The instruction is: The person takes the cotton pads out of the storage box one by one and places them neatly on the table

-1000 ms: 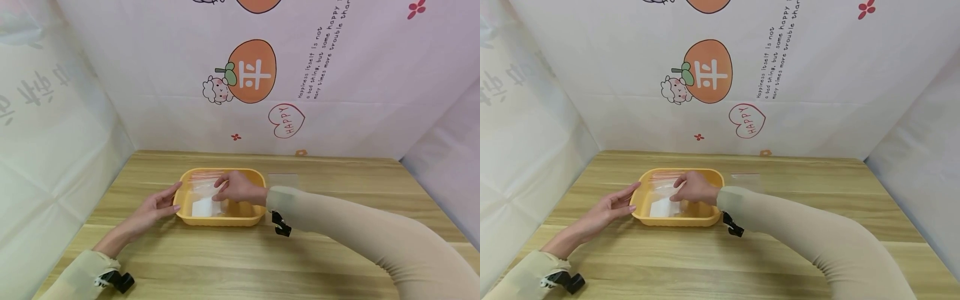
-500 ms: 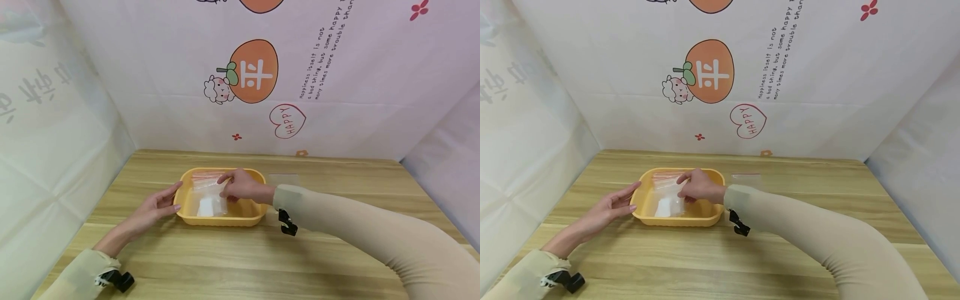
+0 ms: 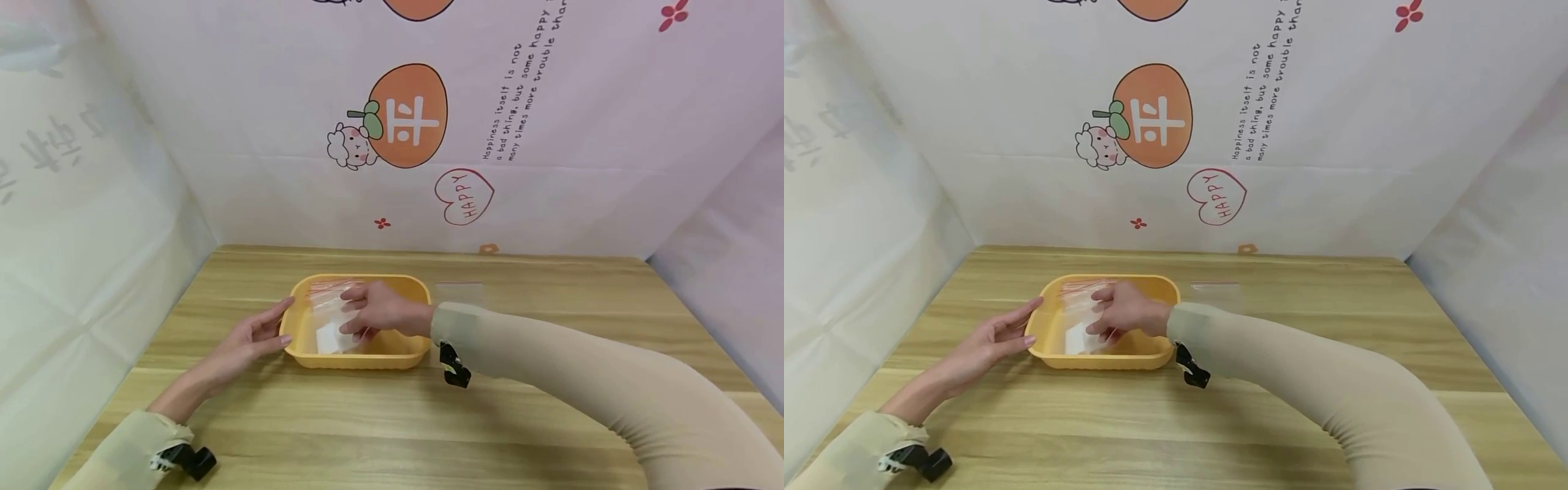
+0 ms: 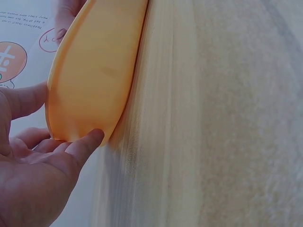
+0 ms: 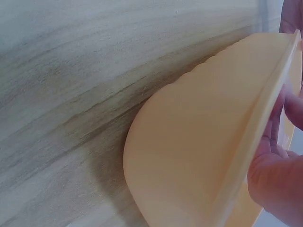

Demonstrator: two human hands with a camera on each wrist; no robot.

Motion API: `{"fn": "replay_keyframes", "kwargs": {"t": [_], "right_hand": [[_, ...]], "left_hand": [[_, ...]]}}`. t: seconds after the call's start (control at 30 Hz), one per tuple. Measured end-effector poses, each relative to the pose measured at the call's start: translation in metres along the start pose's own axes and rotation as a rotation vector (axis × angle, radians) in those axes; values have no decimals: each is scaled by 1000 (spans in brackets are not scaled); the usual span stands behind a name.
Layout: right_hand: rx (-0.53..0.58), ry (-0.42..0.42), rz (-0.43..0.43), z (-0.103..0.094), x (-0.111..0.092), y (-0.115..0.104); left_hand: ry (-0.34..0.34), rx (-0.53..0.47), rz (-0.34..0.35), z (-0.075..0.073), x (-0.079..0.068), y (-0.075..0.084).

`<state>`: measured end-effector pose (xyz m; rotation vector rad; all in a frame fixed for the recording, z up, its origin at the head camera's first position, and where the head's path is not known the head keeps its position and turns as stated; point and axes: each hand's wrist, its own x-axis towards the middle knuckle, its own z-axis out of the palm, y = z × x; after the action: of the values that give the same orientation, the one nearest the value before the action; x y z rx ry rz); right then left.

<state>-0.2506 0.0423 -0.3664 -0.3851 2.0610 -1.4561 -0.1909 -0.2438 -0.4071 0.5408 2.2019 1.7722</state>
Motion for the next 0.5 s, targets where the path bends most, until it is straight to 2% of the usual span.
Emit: {"fn": "replay_keyframes", "kwargs": {"t": [0.2, 0.5], "right_hand": [[-33, 1, 6, -3, -5, -5], [-99, -25, -12, -19, -20, -14]], "left_hand": [[-3, -5, 4, 0, -2, 2], [-17, -29, -6, 1, -2, 2]]}}
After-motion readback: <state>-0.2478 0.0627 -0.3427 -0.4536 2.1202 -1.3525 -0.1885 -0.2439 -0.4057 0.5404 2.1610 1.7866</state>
